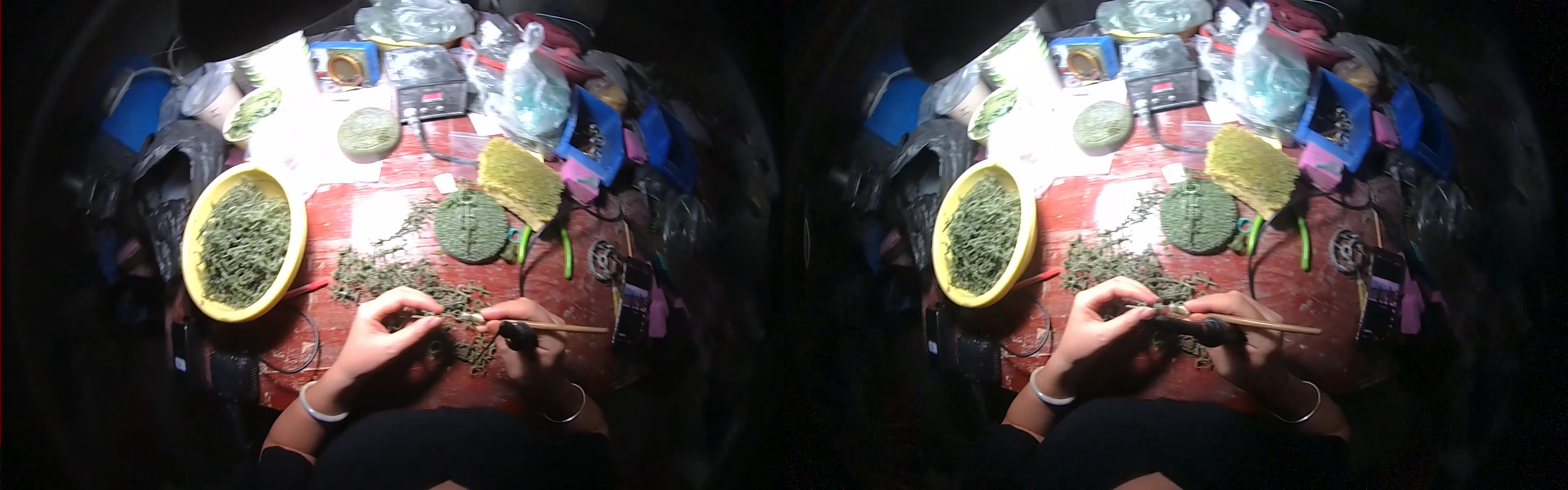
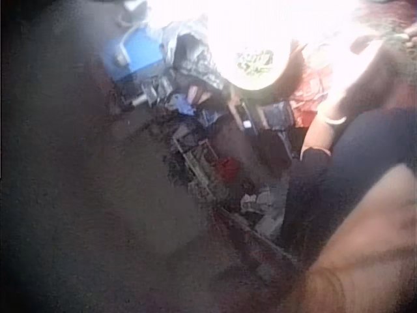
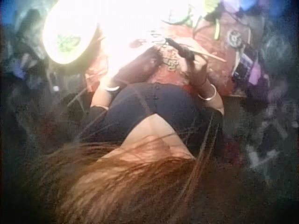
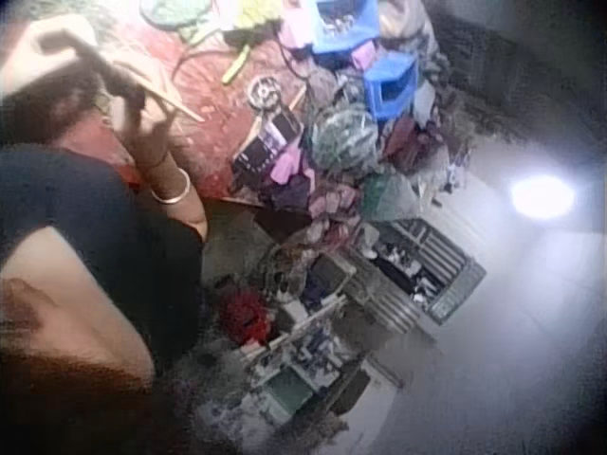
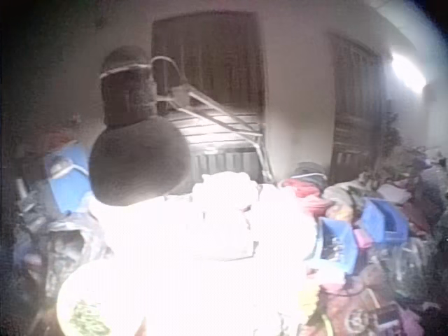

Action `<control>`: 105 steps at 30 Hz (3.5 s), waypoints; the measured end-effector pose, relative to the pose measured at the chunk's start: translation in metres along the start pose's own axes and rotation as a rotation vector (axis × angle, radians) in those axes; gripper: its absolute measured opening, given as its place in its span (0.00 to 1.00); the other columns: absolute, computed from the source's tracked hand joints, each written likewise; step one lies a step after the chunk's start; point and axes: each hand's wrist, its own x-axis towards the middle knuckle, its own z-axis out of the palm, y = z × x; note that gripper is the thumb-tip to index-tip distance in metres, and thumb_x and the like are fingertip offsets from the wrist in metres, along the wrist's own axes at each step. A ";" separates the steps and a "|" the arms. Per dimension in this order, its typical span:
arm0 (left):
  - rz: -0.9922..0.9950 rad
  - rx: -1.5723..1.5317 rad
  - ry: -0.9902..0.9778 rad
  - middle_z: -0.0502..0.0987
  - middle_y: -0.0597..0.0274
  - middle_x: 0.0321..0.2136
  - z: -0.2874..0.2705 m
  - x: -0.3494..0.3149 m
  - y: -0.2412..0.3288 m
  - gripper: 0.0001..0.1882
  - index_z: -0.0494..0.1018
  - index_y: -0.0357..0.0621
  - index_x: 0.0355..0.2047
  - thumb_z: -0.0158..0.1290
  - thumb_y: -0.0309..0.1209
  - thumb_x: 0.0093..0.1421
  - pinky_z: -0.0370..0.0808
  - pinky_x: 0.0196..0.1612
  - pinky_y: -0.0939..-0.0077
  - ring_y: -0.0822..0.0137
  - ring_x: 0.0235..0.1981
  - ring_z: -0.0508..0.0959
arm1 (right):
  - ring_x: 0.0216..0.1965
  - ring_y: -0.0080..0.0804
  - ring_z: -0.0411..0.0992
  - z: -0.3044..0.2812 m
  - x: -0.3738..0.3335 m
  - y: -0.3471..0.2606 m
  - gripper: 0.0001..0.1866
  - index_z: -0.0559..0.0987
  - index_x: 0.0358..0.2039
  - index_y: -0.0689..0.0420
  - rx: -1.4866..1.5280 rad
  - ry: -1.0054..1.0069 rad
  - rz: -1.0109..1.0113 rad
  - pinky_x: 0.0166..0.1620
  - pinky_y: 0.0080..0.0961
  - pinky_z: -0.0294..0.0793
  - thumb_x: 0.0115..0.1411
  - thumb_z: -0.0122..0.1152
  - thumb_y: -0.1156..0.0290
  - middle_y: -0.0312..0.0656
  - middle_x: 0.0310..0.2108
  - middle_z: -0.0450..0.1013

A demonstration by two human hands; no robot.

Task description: The person uses a heated tool to attach pieces of green foliage to a circular moss base. They pick up individual pieces of greenery by hand and press them onto the surface of the base with the metal tip of the tool.

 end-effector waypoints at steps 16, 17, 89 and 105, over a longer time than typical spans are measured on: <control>0.174 0.095 -0.032 0.81 0.59 0.39 -0.006 0.000 -0.005 0.09 0.80 0.39 0.39 0.62 0.21 0.57 0.75 0.49 0.72 0.67 0.43 0.79 | 0.29 0.32 0.79 0.007 0.004 -0.003 0.06 0.80 0.37 0.66 0.062 -0.093 0.095 0.33 0.24 0.77 0.63 0.59 0.77 0.44 0.31 0.79; 0.173 0.095 -0.031 0.81 0.59 0.39 -0.006 0.000 -0.005 0.09 0.80 0.39 0.39 0.62 0.21 0.57 0.75 0.49 0.72 0.67 0.43 0.79 | 0.29 0.32 0.79 0.008 0.003 -0.003 0.06 0.80 0.37 0.66 0.092 -0.092 0.123 0.33 0.24 0.77 0.63 0.59 0.76 0.44 0.31 0.80; -0.424 -0.787 -0.058 0.76 0.52 0.37 -0.011 -0.004 0.007 0.11 0.69 0.43 0.40 0.57 0.20 0.59 0.63 0.21 0.89 0.76 0.29 0.73 | 0.30 0.31 0.77 0.002 0.003 -0.003 0.08 0.81 0.39 0.63 0.143 -0.072 0.117 0.33 0.25 0.74 0.58 0.64 0.80 0.45 0.31 0.77; -0.336 -0.680 -0.116 0.74 0.52 0.41 -0.011 -0.004 0.004 0.10 0.69 0.41 0.42 0.54 0.18 0.61 0.67 0.24 0.89 0.70 0.40 0.78 | 0.29 0.32 0.77 0.003 0.006 -0.006 0.07 0.81 0.37 0.62 0.122 -0.048 0.076 0.33 0.25 0.74 0.56 0.65 0.82 0.45 0.30 0.78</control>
